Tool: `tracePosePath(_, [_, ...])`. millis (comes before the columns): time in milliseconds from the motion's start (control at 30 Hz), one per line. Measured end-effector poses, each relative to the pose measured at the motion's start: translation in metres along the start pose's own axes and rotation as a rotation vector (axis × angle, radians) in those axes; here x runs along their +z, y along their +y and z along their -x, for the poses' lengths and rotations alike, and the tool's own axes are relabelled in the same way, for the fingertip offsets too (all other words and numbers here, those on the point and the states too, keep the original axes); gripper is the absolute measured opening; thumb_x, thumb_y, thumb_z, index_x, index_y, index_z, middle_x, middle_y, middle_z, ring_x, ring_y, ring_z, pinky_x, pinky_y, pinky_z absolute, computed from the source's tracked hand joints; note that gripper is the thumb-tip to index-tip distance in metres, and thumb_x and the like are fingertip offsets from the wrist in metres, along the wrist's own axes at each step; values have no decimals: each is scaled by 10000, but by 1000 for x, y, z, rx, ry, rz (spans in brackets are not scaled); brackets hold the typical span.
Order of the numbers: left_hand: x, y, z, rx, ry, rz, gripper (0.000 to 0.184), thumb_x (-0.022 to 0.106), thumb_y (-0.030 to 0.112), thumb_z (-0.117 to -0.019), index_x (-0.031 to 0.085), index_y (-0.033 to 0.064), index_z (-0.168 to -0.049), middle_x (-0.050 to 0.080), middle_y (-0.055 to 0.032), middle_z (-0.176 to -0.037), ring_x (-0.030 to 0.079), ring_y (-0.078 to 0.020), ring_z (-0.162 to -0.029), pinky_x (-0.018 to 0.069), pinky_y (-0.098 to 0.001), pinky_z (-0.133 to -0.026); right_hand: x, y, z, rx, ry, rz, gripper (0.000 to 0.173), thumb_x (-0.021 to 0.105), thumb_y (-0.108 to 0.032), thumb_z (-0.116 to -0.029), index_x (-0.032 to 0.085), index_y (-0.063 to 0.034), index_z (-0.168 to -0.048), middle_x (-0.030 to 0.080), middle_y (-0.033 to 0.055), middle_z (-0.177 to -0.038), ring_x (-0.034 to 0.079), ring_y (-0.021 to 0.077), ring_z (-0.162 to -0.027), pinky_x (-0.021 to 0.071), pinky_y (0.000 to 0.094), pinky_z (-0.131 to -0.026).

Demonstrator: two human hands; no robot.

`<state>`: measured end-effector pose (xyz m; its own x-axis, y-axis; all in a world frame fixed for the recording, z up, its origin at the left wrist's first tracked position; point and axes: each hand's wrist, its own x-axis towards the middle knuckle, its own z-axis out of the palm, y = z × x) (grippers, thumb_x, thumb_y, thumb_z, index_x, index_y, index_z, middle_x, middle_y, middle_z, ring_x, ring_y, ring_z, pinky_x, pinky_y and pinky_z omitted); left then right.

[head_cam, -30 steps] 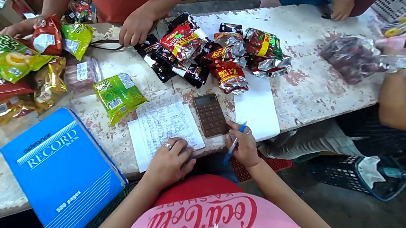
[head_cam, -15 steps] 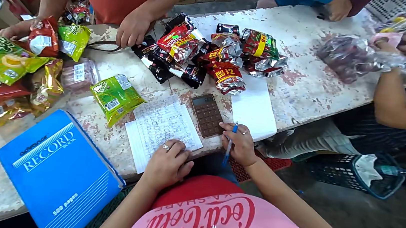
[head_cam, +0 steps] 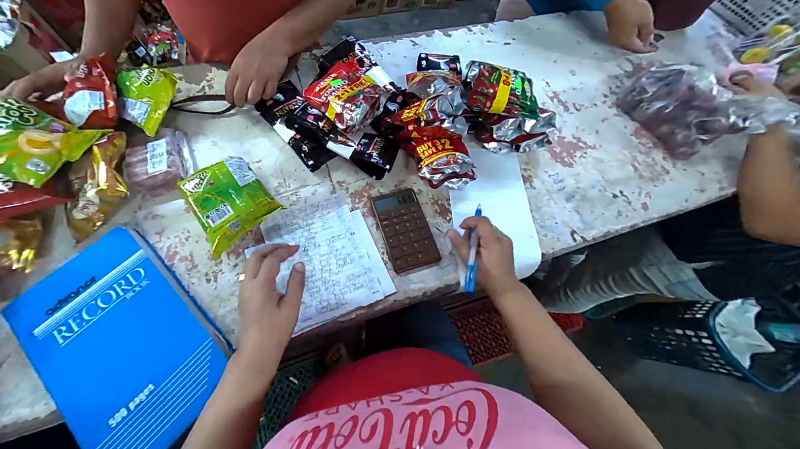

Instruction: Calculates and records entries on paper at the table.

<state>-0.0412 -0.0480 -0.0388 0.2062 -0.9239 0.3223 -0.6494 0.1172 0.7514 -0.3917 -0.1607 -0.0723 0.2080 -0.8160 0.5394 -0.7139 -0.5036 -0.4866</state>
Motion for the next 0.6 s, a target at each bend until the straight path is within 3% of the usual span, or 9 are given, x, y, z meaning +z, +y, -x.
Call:
tracePosePath(133, [-5, 17, -3, -137, -152, -173, 537, 610, 395, -960, 593, 69, -1386, 513, -225, -1460, 522, -408, -1313, 474, -594, -1000, 2, 1, -1, 182, 73, -150, 314, 522, -207, -1056, 606, 60, -1197, 634, 136, -803, 616, 153, -663, 551, 322, -643])
tracePosePath(233, [-20, 21, -13, -195, -270, -319, 533, 637, 370, -971, 574, 95, -1424, 482, -237, -1501, 454, -492, -1365, 425, -667, -1023, 1, 1, -3, 226, 50, -196, 413, 462, -238, -1073, 542, 79, -1326, 644, 115, -819, 631, 141, -701, 558, 322, -680])
tracePosePath(300, [-30, 14, -20, -253, -283, -413, 519, 661, 330, -978, 572, 80, -1424, 489, -255, -1487, 432, -517, -1373, 409, -681, -1033, -1, 0, -4, 244, 1, -207, 466, 423, -282, -1087, 511, 77, -1370, 670, 132, -915, 637, 147, -762, 555, 325, -724])
tracePosePath(400, [-37, 5, -26, -365, -297, -490, 550, 652, 327, -992, 525, 60, -1456, 506, -278, -1456, 464, -506, -1349, 411, -649, -1055, -1, 0, -5, 213, -21, -198, 490, 396, -310, -1088, 534, 73, -1360, 676, 188, -1094, 648, 177, -846, 558, 335, -780])
tracePosePath(500, [-33, 4, -25, -435, -341, -469, 674, 672, 431, -967, 478, 58, -1494, 480, -300, -1463, 548, -498, -1255, 453, -636, -1014, 0, 0, -6, 179, -13, -154, 474, 409, -288, -1076, 574, 83, -1322, 636, 260, -1193, 658, 239, -902, 562, 372, -828])
tracePosePath(600, [-19, 4, -23, -439, -331, -501, 812, 728, 521, -896, 454, 78, -1519, 399, -292, -1537, 468, -516, -1335, 417, -657, -1039, 2, 0, -8, 136, 13, -99, 422, 487, -258, -1057, 603, 72, -1294, 613, 285, -1247, 648, 313, -1084, 545, 415, -941])
